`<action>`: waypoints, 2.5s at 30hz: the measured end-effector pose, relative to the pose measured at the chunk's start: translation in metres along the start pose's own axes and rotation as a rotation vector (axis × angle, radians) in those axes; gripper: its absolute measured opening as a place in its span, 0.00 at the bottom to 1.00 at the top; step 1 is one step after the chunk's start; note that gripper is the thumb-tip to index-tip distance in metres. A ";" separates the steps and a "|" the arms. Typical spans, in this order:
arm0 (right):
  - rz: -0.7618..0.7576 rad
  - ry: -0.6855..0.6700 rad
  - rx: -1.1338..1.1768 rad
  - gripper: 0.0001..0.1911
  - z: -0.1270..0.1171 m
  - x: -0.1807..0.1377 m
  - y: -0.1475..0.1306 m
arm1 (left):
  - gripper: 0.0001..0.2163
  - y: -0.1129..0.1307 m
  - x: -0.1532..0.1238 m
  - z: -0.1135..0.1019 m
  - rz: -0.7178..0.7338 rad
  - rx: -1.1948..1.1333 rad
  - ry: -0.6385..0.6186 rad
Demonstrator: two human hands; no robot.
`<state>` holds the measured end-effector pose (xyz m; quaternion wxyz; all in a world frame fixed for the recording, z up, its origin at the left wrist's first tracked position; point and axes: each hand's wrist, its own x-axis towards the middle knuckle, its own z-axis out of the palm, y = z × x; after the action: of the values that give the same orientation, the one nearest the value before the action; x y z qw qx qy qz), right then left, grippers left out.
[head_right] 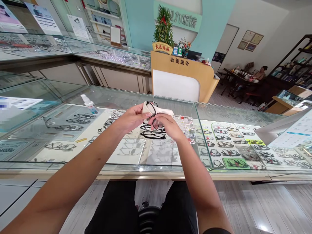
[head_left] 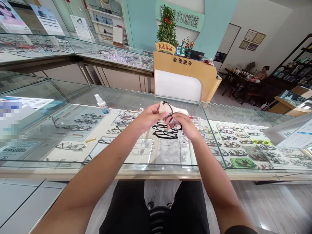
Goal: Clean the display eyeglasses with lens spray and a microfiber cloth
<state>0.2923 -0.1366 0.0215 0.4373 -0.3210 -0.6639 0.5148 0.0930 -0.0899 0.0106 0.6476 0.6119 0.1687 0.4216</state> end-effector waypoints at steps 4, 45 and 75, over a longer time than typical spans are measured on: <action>0.020 0.005 -0.010 0.18 0.001 0.001 0.003 | 0.23 -0.001 0.000 0.002 0.000 -0.005 0.031; -0.016 -0.035 0.018 0.19 -0.003 0.000 0.012 | 0.20 -0.004 -0.001 0.002 0.015 -0.125 -0.039; -0.035 -0.046 0.047 0.21 -0.004 -0.003 0.009 | 0.18 0.005 -0.004 0.005 0.017 -0.086 -0.071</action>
<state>0.2967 -0.1350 0.0127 0.4382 -0.2869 -0.6671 0.5297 0.0924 -0.0967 0.0148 0.6753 0.5994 0.1221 0.4121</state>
